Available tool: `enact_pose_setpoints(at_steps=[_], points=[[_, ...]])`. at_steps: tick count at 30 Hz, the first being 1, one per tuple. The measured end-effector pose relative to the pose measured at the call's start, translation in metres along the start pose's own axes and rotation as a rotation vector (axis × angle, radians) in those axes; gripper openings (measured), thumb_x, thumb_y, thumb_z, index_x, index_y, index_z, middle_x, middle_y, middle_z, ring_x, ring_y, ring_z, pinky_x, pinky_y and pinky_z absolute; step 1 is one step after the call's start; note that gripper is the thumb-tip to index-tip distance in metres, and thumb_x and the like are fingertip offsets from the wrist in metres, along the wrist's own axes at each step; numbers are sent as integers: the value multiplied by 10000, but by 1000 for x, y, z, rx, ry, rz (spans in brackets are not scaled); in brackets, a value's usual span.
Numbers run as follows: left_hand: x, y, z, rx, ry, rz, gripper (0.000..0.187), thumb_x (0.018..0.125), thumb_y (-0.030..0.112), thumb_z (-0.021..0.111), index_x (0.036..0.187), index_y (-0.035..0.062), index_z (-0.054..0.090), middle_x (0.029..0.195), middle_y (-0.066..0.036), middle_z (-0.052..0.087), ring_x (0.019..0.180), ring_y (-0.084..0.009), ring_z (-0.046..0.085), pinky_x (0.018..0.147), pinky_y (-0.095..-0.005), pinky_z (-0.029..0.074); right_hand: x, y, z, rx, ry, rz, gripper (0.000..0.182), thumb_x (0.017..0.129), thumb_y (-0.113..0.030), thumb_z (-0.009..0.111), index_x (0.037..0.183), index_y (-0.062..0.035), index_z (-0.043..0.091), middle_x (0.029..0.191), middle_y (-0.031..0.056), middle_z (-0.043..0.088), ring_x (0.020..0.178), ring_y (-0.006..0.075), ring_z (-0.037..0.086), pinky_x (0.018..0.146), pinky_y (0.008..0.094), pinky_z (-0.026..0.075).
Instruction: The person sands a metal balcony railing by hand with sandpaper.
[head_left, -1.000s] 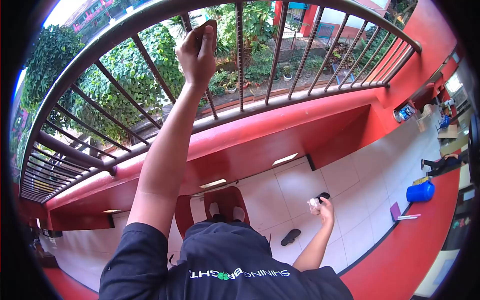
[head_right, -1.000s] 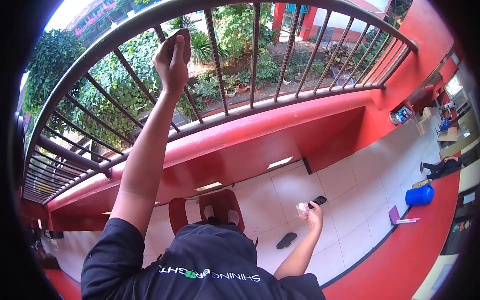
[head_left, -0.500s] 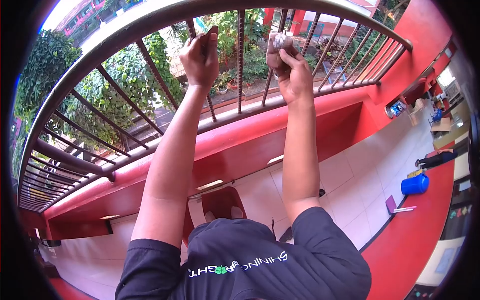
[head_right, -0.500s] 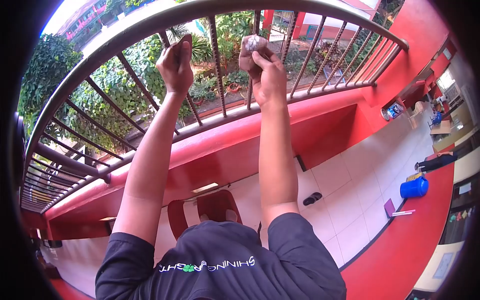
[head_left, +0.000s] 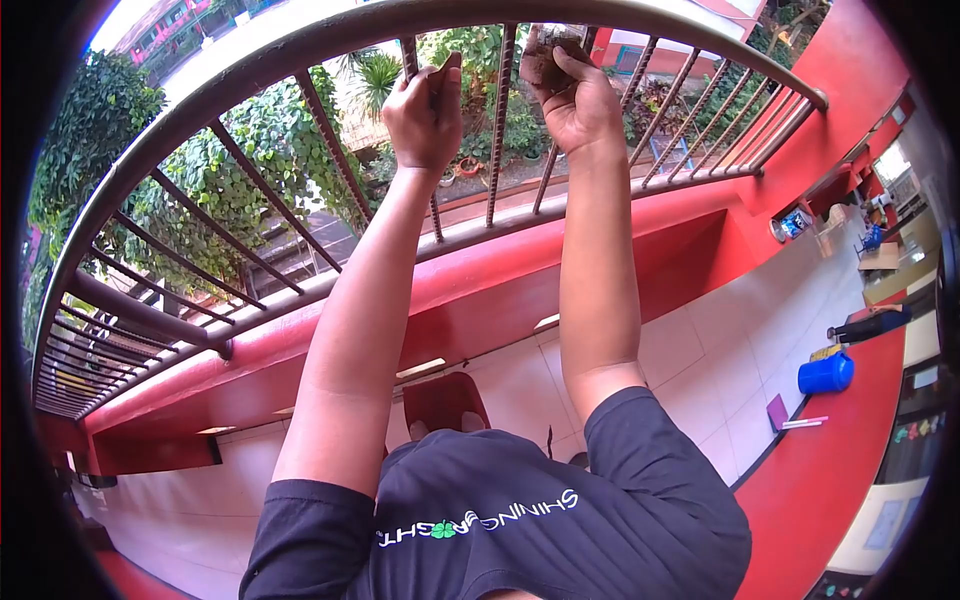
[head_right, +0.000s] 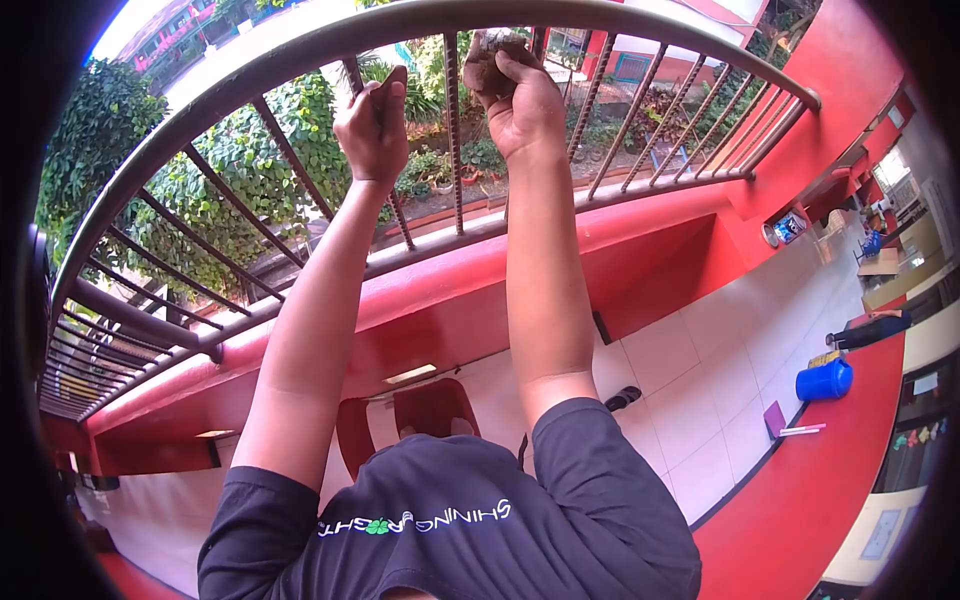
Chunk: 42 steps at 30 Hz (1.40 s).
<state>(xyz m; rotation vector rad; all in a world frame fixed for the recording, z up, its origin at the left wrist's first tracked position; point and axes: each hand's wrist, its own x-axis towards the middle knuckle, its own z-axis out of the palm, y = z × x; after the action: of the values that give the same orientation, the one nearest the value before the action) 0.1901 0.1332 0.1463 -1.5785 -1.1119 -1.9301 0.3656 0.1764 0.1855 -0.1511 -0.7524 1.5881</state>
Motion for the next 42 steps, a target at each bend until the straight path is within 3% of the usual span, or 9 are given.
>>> enact_pose_setpoints(at_steps=[10,16,19,23,25,34,38,39,42], points=[[-1,-1,1,9,8,13,176,906,165,687,780,43,680,615,-102,643,570,-301,600,566,-391,474,-4,-1,12,-54,52,-6,195,976,8,482,1144,-4,579,1012,162,701,863,263,726,767,380,639],[-2,-1,1,21,-14,-39,171,904,172,688,785,51,668,616,-98,639,578,-315,598,572,-397,478,17,-10,15,-151,-104,-21,221,988,-11,462,1158,36,597,1019,202,714,898,330,728,831,444,631],[-4,-6,1,83,-13,15,196,949,227,668,998,77,785,641,-79,684,557,-201,641,568,-329,500,27,-12,25,-142,-40,-35,263,943,80,382,1147,71,549,962,188,673,790,299,707,723,424,628],[-1,-5,2,92,-35,-10,185,946,206,664,990,67,777,663,-95,695,578,-207,663,568,-333,504,29,-28,34,-188,58,-93,330,791,105,410,1086,48,548,985,166,629,817,294,639,681,379,576],[1,-1,-1,0,-45,6,229,918,213,670,750,61,641,587,-96,612,547,-323,585,570,-406,478,39,-30,46,-77,200,6,247,803,101,442,1022,46,541,934,156,609,783,251,638,662,331,572],[5,8,-24,-104,-313,-188,243,932,261,649,1008,54,749,800,-135,719,716,-256,684,684,-376,516,78,-55,12,-92,185,173,383,773,158,403,1150,156,465,1095,287,564,975,439,604,889,512,552],[10,21,-39,-161,-483,-448,318,959,321,635,1093,51,736,918,-108,754,837,-205,716,805,-334,535,81,-65,8,96,16,215,471,771,192,370,1240,177,406,1186,306,512,1046,449,575,912,561,532],[11,20,-40,-158,-485,-453,318,959,321,635,1093,51,736,918,-108,754,837,-205,716,805,-334,535,77,-69,21,-5,219,157,480,768,206,366,1246,176,392,1199,310,496,1060,462,566,890,561,548],[9,24,-40,-250,-503,-523,336,955,330,646,1102,42,735,878,-105,738,775,-177,692,732,-329,530,67,-65,24,-8,69,56,431,764,218,384,1194,205,387,1162,331,497,1039,500,560,865,610,545]])
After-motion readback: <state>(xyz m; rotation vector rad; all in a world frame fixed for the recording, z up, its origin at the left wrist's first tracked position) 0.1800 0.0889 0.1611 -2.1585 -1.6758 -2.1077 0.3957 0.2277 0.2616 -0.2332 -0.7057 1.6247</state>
